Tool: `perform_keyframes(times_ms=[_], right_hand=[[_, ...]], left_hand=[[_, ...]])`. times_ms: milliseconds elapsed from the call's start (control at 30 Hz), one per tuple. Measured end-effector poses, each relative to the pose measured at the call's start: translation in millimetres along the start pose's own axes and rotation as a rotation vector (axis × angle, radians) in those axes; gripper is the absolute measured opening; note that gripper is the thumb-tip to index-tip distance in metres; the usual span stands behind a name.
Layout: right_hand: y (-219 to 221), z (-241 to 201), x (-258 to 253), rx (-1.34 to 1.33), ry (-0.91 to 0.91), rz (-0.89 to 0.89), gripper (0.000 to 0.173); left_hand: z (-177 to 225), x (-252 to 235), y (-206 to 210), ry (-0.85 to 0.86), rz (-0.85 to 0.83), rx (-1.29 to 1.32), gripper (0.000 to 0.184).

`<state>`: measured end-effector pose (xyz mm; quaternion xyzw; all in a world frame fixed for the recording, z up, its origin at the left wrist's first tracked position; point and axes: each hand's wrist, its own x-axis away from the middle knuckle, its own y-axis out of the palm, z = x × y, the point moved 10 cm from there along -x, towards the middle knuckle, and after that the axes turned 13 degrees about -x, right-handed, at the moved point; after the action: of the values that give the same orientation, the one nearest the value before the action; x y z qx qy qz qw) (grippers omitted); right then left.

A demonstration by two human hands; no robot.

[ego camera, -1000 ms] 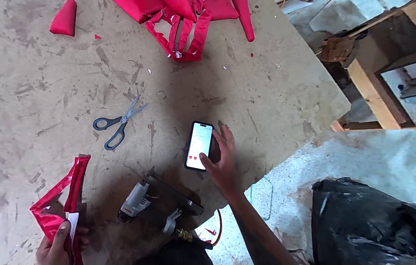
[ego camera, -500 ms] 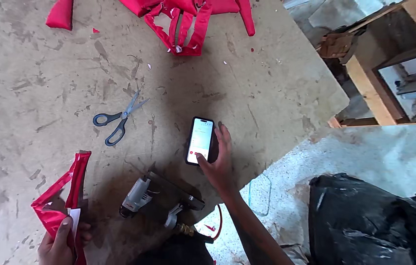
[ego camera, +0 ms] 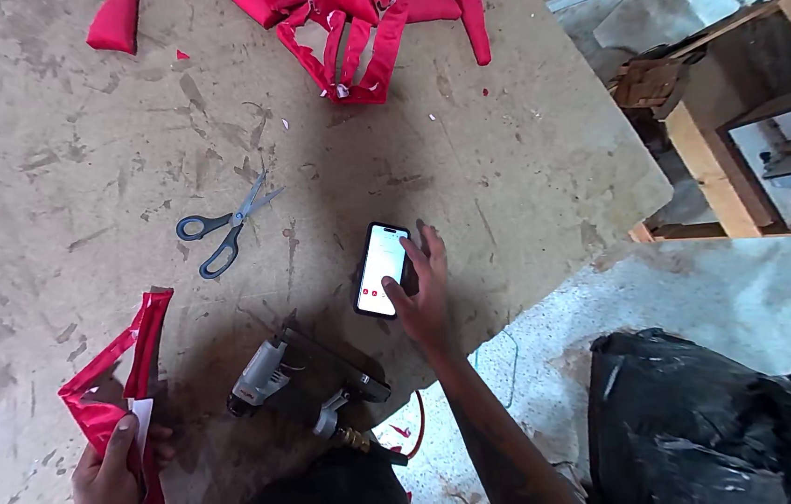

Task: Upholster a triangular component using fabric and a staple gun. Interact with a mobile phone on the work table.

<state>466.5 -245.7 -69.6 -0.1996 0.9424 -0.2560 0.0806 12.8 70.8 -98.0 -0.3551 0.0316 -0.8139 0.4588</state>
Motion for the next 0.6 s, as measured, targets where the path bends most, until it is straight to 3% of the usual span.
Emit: perform_keyframes(times_ms=[300, 433, 533, 600], right_hand=[[20.5, -6.4, -37.3, 0.145, -0.079, -0.127, 0.046], [9.4, -11.5, -28.2, -0.059, -0.143, -0.08, 0.029], [-1.2, -8.3, -9.4, -0.125, -0.117, -0.02, 0.034], [-4.2, -0.2, 8.9, -0.101, -0.041, 0.027, 0.047]], left_hand=[[2.2, -0.7, 0.2, -0.002, 0.033, 0.018, 0.03], [-1.9, -1.1, -1.0, -0.027, 0.043, -0.007, 0.033], [-2.2, -1.9, 0.3, -0.023, 0.036, 0.001, 0.032], [-2.8, -2.4, 0.7, -0.018, 0.035, 0.005, 0.032]])
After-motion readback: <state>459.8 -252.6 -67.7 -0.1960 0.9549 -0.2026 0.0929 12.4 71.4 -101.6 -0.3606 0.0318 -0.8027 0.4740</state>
